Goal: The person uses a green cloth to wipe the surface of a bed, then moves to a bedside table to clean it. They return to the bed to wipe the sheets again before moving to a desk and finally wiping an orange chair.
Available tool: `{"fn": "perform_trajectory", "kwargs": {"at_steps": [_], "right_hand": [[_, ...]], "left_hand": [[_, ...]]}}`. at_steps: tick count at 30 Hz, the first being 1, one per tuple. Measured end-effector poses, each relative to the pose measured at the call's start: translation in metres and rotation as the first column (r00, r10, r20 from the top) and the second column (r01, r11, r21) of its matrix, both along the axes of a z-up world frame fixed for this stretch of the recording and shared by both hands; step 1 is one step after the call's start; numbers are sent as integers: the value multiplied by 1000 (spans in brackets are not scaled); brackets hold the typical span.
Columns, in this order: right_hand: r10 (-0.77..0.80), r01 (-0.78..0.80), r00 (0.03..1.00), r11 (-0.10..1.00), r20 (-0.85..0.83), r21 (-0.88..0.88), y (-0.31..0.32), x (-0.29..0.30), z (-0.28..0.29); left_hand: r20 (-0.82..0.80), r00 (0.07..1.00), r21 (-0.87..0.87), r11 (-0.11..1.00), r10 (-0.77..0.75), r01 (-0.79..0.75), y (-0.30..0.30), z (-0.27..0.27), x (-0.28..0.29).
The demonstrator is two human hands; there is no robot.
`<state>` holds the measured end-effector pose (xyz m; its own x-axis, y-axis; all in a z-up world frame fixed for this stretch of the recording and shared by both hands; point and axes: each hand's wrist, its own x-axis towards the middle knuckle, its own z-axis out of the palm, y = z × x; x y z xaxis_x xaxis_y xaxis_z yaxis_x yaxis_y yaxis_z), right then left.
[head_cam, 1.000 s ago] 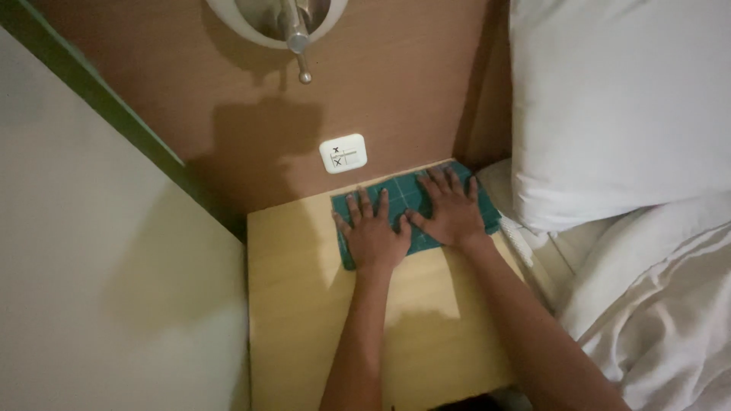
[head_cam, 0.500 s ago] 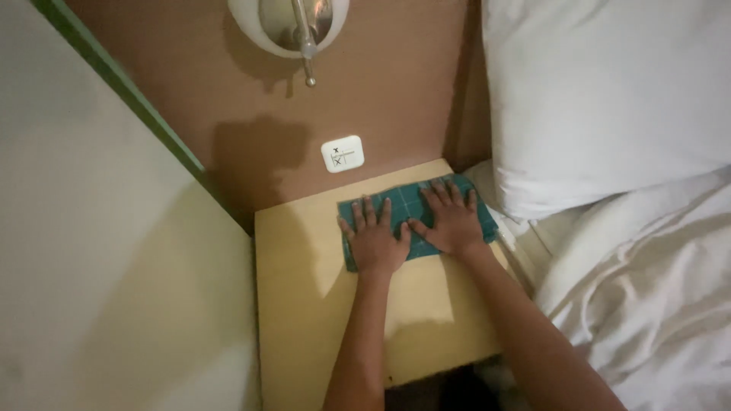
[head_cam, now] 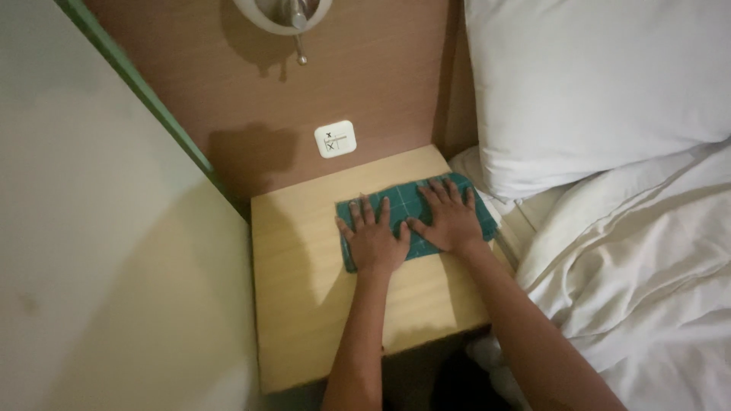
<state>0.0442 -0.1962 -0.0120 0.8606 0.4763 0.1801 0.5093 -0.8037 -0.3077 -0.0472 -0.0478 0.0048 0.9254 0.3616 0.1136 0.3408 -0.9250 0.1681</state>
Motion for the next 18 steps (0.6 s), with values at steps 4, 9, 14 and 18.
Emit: {"fn": "perform_trajectory", "kwargs": {"at_steps": [4,9,14,18], "right_hand": [[33,-33,999,999,28,-11,3,15,-4],[58,-58,998,998,-1,0,5,25,-2],[65,-65,998,997,-7,-38,6,24,1],[64,-63,997,997,32,-44,1,19,-4]], "left_hand": [[-57,998,7,1000,26,-26,-2,8,6],[-26,999,2,1000,30,-30,1,9,12],[22,999,6,1000,24,-24,4,-3,17],[48,999,16,1000,3,-4,7,-6,13]]}}
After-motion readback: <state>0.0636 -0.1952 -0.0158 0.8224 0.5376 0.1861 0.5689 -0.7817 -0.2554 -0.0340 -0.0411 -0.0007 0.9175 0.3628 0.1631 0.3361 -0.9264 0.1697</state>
